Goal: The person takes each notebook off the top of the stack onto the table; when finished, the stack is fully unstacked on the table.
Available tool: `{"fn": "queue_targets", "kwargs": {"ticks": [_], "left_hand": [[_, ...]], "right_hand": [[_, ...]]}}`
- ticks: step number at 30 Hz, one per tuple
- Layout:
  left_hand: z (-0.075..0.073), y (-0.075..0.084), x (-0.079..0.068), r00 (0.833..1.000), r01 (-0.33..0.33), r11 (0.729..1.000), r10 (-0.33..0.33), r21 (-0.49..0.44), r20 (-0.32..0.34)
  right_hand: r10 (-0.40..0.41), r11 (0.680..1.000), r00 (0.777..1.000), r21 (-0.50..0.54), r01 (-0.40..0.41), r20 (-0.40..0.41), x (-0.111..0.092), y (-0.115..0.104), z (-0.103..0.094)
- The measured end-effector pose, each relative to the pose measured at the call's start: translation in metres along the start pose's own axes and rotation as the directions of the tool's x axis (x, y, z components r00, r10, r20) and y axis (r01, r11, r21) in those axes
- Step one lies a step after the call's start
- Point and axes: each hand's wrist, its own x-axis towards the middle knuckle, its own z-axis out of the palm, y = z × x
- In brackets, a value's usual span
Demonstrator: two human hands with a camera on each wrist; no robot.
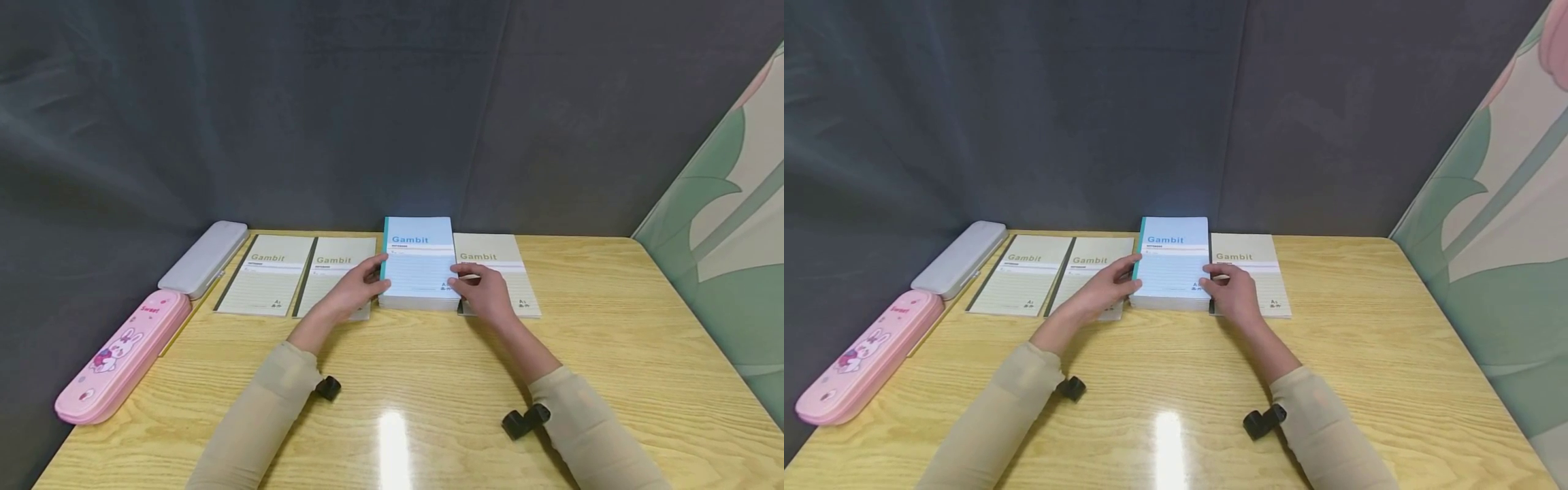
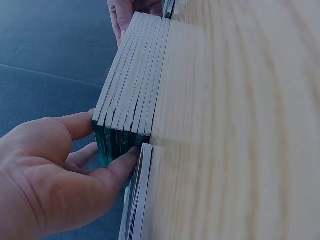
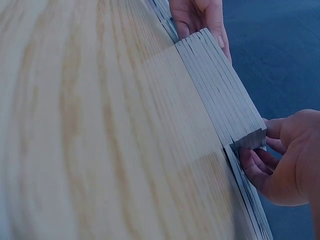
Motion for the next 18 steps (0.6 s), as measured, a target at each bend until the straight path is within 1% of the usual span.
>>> {"fn": "queue_targets", "kwargs": {"ticks": [4, 9, 11, 18], "left_hand": [[0.0010, -0.0003, 0.0016, 1.000, -0.010, 1.000, 0.010, -0.023, 0.014], [0.0015, 0.0001, 0.0017, 0.999, -0.015, 1.000, 0.016, -0.022, 0.034], [0.0013, -0.0004, 0.0016, 0.999, -0.010, 1.000, 0.010, -0.010, 0.031], [0.0006, -0.0031, 0.0030, 1.000, -0.002, 0.999, 0.002, 0.039, 0.001]], "right_hand": [[0.000, 1.000, 1.000, 0.007, 0.000, 0.001, -0.0012, -0.0007, -0.0022], [0.017, 1.000, 1.000, 0.024, -0.017, 0.008, -0.0012, -0.0005, -0.0041], [0.030, 0.999, 0.999, 0.034, -0.031, 0.016, -0.0009, -0.0004, -0.0046], [0.015, 0.999, 0.999, 0.050, -0.018, 0.051, 0.0000, 0.0020, -0.0095]]}}
